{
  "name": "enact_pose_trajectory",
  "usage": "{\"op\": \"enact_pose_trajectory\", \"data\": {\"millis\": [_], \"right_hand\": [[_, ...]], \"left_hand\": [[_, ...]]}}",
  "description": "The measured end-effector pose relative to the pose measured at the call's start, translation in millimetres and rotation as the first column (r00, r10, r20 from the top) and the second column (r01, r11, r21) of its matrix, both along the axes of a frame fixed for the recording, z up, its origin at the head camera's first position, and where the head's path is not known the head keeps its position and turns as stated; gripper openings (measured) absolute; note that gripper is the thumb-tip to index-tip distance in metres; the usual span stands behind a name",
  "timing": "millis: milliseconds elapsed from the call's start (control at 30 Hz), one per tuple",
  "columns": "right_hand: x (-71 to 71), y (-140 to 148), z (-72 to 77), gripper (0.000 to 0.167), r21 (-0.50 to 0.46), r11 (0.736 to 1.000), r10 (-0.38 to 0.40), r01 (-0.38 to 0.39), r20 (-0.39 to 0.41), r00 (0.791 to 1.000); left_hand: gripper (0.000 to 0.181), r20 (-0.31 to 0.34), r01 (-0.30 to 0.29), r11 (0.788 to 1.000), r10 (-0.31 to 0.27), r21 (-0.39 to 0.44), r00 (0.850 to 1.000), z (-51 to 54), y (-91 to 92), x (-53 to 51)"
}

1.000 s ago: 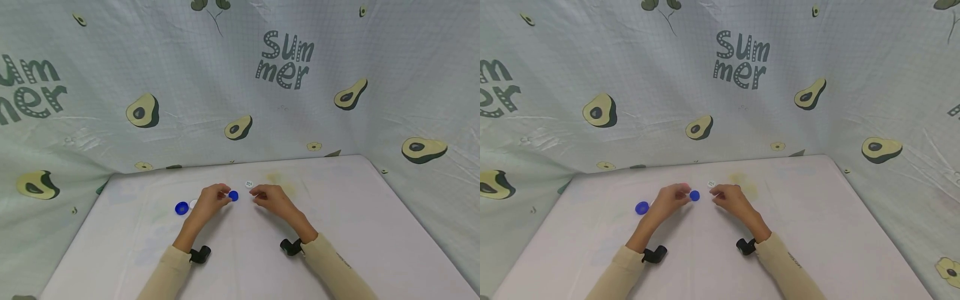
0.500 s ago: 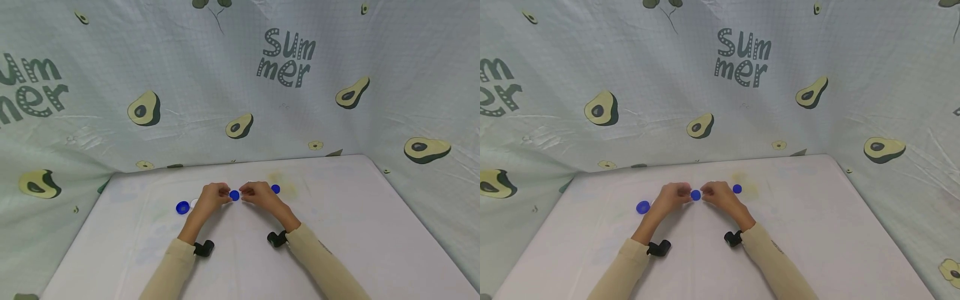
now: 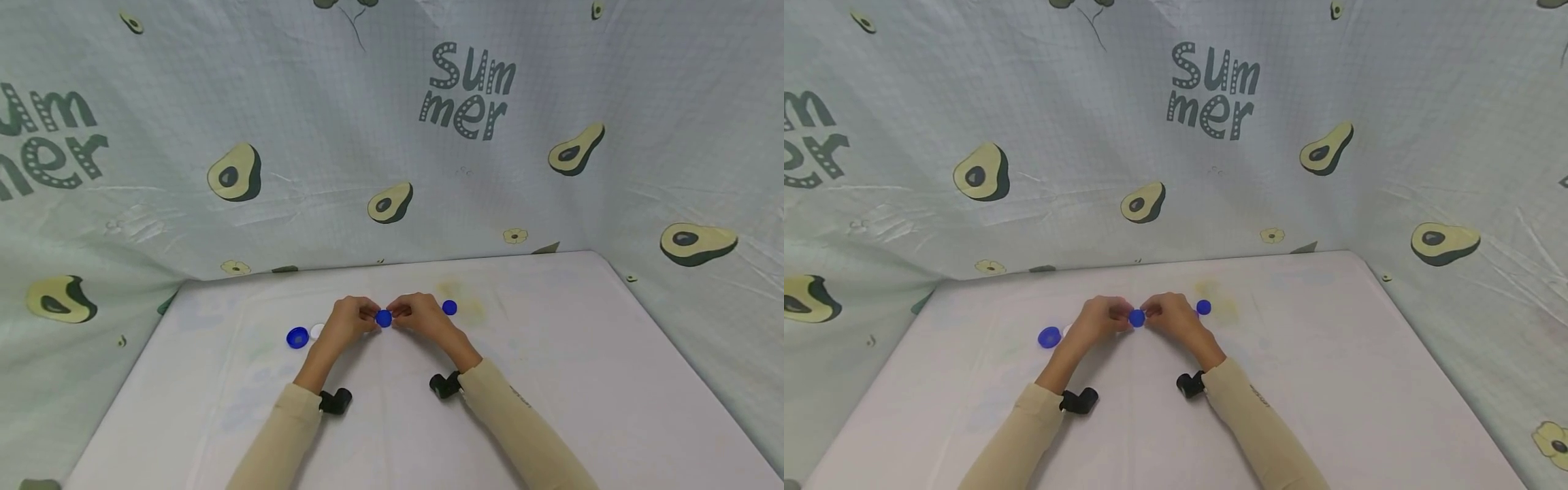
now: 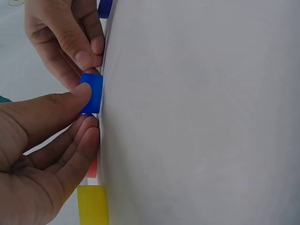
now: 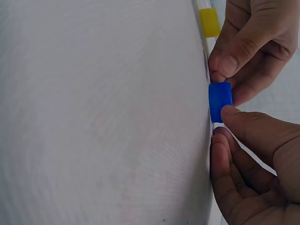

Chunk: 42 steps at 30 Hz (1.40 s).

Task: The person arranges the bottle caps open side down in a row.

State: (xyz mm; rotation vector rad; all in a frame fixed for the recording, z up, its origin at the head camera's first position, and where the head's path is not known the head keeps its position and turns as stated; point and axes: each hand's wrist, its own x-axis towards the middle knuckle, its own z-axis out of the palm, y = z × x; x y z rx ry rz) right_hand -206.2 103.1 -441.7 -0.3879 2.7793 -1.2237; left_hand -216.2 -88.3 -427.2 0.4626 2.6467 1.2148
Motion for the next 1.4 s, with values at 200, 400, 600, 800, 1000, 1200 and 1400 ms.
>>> {"op": "enact_pose_trajectory", "data": {"millis": [200, 400, 600, 800, 1000, 1200, 1400], "right_hand": [[-5.5, -0.7, -0.4, 0.024, -0.005, 1.000, 0.009, -0.009, 0.002, 1.000], [-7.8, -1.0, -0.4, 0.024, -0.024, 0.999, 0.028, -0.028, 0.006, 1.000], [-8.7, -1.6, 1.2, 0.024, -0.030, 0.999, 0.033, -0.033, 0.013, 0.999], [-12.3, -2.3, 0.6, 0.025, -0.018, 0.999, 0.049, -0.049, -0.007, 0.999], [-13.9, -3.2, 1.9, 0.025, -0.015, 0.998, 0.061, -0.061, 0.004, 0.998], [-10.2, -2.1, 3.2, 0.025, 0.012, 0.997, 0.080, -0.081, 0.023, 0.996], [-1.3, 5.5, 0.0, 0.024, 0.009, 0.998, 0.065, -0.065, 0.017, 0.998]], "left_hand": [[0.026, -0.039, 0.020, 0.999, -0.021, -0.030, 0.999, 0.6, 2.3, -3.8], [0.025, -0.056, 0.000, 0.999, -0.002, -0.038, 0.998, 0.7, 2.2, -4.5], [0.025, -0.066, -0.002, 0.999, 0.000, -0.038, 0.998, 1.3, 0.5, -4.1], [0.026, -0.074, -0.015, 0.999, 0.013, -0.033, 0.997, 1.3, -1.4, -5.2], [0.026, -0.061, -0.016, 0.999, 0.014, -0.041, 0.998, 2.8, -2.8, -4.6], [0.026, -0.042, -0.027, 0.998, 0.025, -0.050, 0.999, 2.1, -1.9, -0.1], [0.025, -0.036, -0.001, 0.999, 0.000, -0.046, 0.999, -1.7, 5.4, 4.9]]}}
